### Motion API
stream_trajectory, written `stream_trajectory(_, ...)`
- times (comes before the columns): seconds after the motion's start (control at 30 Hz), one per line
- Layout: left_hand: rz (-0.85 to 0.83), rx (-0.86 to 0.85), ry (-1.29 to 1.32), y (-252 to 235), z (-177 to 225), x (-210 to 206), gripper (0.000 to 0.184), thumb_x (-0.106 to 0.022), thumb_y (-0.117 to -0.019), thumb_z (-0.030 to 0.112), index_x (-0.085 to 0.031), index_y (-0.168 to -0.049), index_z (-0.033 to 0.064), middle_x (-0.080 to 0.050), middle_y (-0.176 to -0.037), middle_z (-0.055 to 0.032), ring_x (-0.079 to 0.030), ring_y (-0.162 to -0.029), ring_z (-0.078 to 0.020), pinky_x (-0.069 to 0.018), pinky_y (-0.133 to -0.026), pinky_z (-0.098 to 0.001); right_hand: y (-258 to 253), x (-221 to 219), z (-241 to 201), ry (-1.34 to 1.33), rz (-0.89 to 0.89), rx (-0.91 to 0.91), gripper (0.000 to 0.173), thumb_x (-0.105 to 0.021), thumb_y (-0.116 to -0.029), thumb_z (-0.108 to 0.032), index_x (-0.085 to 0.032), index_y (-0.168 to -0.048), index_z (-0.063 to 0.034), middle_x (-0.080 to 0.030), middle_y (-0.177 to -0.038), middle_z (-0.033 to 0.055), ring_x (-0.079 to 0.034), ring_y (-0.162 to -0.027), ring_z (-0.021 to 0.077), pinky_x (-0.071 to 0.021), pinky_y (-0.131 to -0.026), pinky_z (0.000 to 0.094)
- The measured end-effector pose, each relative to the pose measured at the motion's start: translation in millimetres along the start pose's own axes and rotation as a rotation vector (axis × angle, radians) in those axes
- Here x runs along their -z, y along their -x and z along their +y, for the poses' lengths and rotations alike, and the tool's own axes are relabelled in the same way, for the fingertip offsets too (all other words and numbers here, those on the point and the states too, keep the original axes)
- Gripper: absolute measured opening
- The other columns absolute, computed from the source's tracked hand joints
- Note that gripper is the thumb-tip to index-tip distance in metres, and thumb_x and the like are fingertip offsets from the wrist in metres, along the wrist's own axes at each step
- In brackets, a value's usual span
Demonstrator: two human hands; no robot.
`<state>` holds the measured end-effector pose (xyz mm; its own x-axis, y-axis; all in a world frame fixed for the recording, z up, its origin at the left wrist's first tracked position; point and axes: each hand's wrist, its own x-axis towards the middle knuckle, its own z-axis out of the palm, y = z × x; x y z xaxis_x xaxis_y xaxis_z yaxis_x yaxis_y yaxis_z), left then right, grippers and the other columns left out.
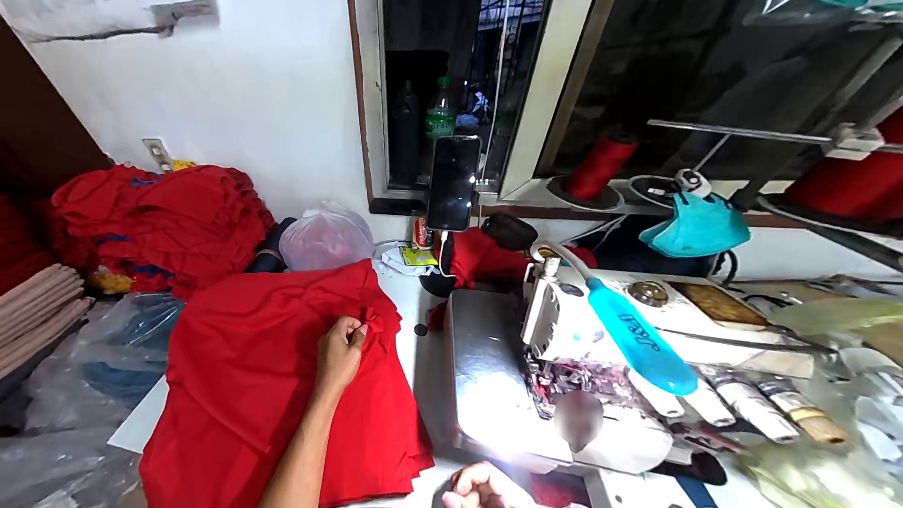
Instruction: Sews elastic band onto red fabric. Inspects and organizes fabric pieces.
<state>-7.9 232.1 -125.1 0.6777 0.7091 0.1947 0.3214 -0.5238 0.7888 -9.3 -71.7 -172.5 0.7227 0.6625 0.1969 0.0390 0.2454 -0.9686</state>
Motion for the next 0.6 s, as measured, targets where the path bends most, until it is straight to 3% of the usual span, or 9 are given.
stream_trajectory(0.6,0.043,0.001,-0.001,2.5,0.0,-0.3,0.016,-0.066,-0.0998,0.019,-0.070,-0.106,0.0041,-0.071,-0.088,-0.0068,-0.068,-0.081,-0.0175,-0.0563,-0.078,-0.0413,1.4,-3.3,-5.4,-0.035,0.012,-0.025,0.014,-0.077,-0.0881,-0.004,-0.069,-0.098,-0.0093,-0.072,-0.084,-0.0046,-0.058,-0.059,-0.0014,-0.0501,-0.053,0.0177)
